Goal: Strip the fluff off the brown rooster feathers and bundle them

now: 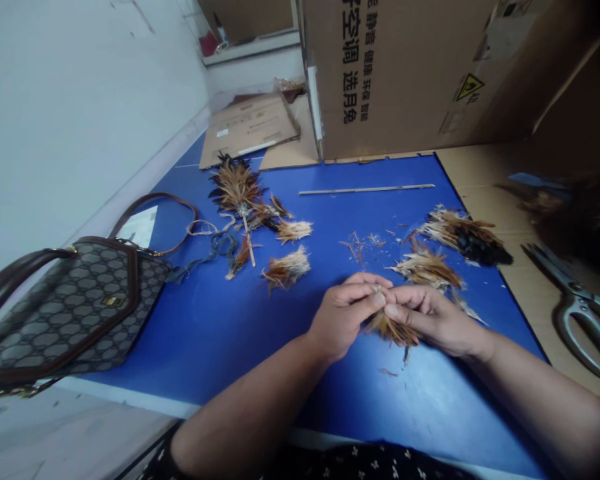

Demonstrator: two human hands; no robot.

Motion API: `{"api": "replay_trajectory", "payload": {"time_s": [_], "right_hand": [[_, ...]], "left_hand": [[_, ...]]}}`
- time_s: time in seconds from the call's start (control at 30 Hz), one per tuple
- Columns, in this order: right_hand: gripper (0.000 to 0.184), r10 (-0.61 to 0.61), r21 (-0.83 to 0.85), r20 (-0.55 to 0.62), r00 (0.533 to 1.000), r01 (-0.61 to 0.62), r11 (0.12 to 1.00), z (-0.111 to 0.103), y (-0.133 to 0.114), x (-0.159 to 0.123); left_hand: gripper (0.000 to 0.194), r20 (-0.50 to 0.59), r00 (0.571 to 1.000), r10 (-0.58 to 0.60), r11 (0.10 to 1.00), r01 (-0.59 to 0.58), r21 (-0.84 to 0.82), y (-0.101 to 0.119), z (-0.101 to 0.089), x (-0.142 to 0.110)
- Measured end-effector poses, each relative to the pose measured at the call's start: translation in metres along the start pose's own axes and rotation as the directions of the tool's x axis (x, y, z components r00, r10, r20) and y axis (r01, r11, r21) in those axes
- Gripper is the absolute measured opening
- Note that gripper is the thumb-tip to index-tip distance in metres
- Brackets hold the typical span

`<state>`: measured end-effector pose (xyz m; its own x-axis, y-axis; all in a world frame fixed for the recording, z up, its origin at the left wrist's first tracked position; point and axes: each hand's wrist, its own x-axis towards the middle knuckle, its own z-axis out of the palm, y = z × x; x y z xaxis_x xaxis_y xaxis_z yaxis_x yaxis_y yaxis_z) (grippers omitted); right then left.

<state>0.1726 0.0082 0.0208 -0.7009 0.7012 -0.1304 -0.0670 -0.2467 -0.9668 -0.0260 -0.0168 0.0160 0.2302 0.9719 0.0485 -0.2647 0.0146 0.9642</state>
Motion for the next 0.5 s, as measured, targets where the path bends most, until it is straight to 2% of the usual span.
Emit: {"api": "replay_trajectory", "payload": {"time_s": [0.1,0.2,0.3,0.37,0.43,0.5], "right_hand": [[0.037,-0.002,-0.012,-0.018,1.000,0.002,1.000,-0.003,-0.003,-0.002],[0.033,-0.073,-0.001,-0.114,0.991,0.073,0.997,-0.013,-0.010,-0.006],[0.031,-0.159,-0.171,-0.188,0.969,0.127,0.977,-0.025,-0.023,-0.012],[0.026,-0.182,-0.403,-0.126,0.975,0.118,0.907,-0.031,-0.034,-0.017],[0.016,-0.142,-0.596,0.043,0.989,0.139,0.791,-0.033,-0.044,-0.022],[0.012,-0.069,-0.702,0.174,0.982,0.173,0.691,-0.034,-0.048,-0.026]], "left_hand": [[0.018,-0.163,0.983,0.086,0.996,-0.089,-0.013,0.004,0.000,0.002],[0.021,-0.330,0.938,0.107,0.991,-0.128,-0.043,0.009,-0.005,0.005],[0.024,-0.471,0.880,0.063,0.990,-0.115,-0.083,0.012,-0.011,0.009],[0.027,-0.533,0.845,0.049,0.990,-0.111,-0.084,0.012,-0.014,0.011],[0.028,-0.554,0.831,0.053,0.991,-0.110,-0.071,0.010,-0.015,0.011],[0.027,-0.554,0.830,0.062,0.992,-0.115,-0.060,0.007,-0.013,0.011]]}}
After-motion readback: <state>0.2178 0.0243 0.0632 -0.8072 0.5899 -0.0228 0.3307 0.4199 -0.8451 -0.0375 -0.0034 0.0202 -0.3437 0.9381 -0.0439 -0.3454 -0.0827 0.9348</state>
